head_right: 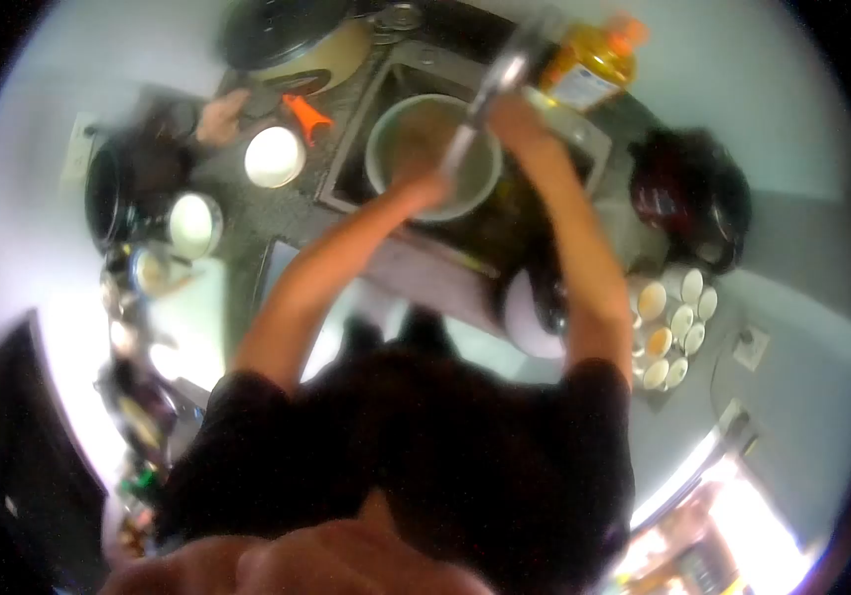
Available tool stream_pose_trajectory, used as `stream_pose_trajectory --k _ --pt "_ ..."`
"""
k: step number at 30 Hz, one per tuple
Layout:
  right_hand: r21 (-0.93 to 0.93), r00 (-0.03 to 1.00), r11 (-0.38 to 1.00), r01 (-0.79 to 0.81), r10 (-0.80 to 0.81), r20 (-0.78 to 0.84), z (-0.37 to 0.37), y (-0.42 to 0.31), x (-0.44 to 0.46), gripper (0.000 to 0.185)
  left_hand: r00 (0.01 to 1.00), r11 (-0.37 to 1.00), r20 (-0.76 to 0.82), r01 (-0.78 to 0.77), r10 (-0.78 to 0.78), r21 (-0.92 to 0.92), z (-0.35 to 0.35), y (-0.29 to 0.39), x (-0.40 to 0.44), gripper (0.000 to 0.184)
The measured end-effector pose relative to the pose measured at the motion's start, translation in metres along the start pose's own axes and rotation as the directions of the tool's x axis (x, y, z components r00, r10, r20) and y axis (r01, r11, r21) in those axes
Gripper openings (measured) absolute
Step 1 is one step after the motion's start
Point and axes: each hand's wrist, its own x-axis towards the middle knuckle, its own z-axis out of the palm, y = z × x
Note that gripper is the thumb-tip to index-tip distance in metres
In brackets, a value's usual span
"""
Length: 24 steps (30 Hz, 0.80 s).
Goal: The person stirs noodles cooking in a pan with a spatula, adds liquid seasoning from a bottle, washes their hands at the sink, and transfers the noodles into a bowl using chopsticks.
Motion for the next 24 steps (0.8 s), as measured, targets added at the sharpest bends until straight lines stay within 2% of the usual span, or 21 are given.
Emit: stream_pose_trajectory --k 1,3,5,6,7,8,9,10,11,12,13,14,15,16,17,18,20,21,22,23,24 --pt "0.295 0.978 0.933 -0.208 0.205 0.042 0.072 0.029 0.0 0.021 0.997 1.0 -0.078 0.0 0.0 -0.004 0.01 -0.007 0.001 0.029" --pt "0.088 1.0 0.996 0.016 -0.014 -0.025 0.074 0.037 0.007 0.017 0.875 0.993 -0.477 -0.114 0.088 -0.026 0.058 -0.054 0.017 0.023" --pt "-0.113 0.978 0.976 0.186 -0.195 -0.074 0.092 0.054 0.005 0.015 0.672 0.926 -0.637 -0.286 0.378 0.247 0.071 -0.07 0.018 0.016" --pt "0.171 0.984 0.985 0.029 0.002 -0.18 0.151 0.075 0.001 0.015 0.688 0.846 -0.513 -0.305 0.514 0.438 0.063 -0.075 0.003 0.011" --pt "-0.35 0.953 0.913 0.21 -0.272 -0.137 0.156 0.071 -0.004 0.015 0.734 0.852 -0.441 -0.387 0.516 0.353 0.044 -0.067 -0.023 0.014" --pt "-0.779 0.847 0.565 0.273 -0.525 -0.083 0.161 0.067 -0.009 0.016 0.776 0.857 -0.365 -0.45 0.514 0.251 0.024 -0.059 -0.05 0.016" --pt "-0.5 0.908 0.765 0.407 -0.396 0.133 0.12 0.033 -0.004 0.017 0.811 0.86 -0.288 -0.49 0.509 0.14 0.003 -0.051 -0.077 0.02" --pt "-0.096 0.906 0.955 0.279 -0.229 0.355 0.086 0.002 0.001 0.018 0.735 0.821 -0.404 -0.565 0.545 0.081 -0.003 -0.048 -0.1 0.03" --pt "0.125 0.842 0.992 -0.013 -0.057 0.537 0.041 -0.035 0.008 0.02 0.769 0.765 -0.331 -0.62 0.547 -0.175 -0.008 -0.044 -0.109 0.034" --pt "0.356 0.824 0.935 0.008 -0.208 0.527 0.051 -0.049 0.008 0.02 0.695 0.511 -0.395 -0.714 0.601 -0.478 -0.007 -0.054 -0.115 0.032" --pt "0.567 0.788 0.824 0.007 -0.354 0.504 0.067 -0.059 0.006 0.021 0.699 0.524 -0.434 -0.714 0.569 -0.464 -0.013 -0.07 -0.146 0.032" --pt "0.705 0.803 0.708 0.047 -0.446 0.395 0.096 -0.067 -0.007 0.022 0.839 0.346 -0.366 -0.51 0.402 -0.788 -0.018 -0.085 -0.184 0.029" --pt "0.817 0.809 0.57 0.089 -0.52 0.274 0.111 -0.079 -0.012 0.025 0.934 0.061 -0.228 -0.253 0.276 -0.965 -0.019 -0.097 -0.215 0.025" --pt "0.814 0.793 0.566 0.134 -0.554 0.254 0.084 -0.106 -0.001 0.025 0.841 0.744 -0.487 -0.479 0.236 -0.466 0.042 -0.141 -0.173 0.021" --pt "0.663 0.751 0.732 0.153 -0.523 0.404 0.046 -0.144 0.004 0.026 0.683 0.871 -0.638 -0.49 0.356 -0.038 0.072 -0.175 -0.187 0.022" --pt "0.475 0.715 0.86 0.186 -0.45 0.535 0.012 -0.185 0.005 0.029 0.519 0.856 -0.681 -0.343 0.516 0.387 0.096 -0.204 -0.218 0.023" --pt "0.433 0.712 0.863 0.261 -0.475 0.517 0.0 -0.239 0.0 0.03 0.787 0.865 -0.573 -0.434 0.228 -0.252 0.137 -0.236 -0.287 0.02" --pt "0.389 0.717 0.873 0.294 -0.471 0.514 -0.01 -0.267 -0.003 0.031 0.711 0.862 -0.69 -0.427 0.134 -0.274 0.185 -0.268 -0.301 0.02" --pt "0.42 0.706 0.882 0.215 -0.437 0.558 -0.032 -0.298 -0.005 0.033 0.619 0.854 -0.784 -0.425 0.034 -0.299 0.23 -0.297 -0.316 0.02" --pt "0.409 0.708 0.879 0.244 -0.45 0.544 -0.049 -0.328 -0.01 0.033 0.748 0.903 -0.638 -0.127 -0.186 -0.412 0.244 -0.307 -0.373 0.024" --pt "0.436 0.684 0.838 0.328 -0.529 0.502 -0.065 -0.356 -0.015 0.035 0.798 0.937 -0.539 0.091 -0.272 -0.338 0.27 -0.328 -0.411 0.027"
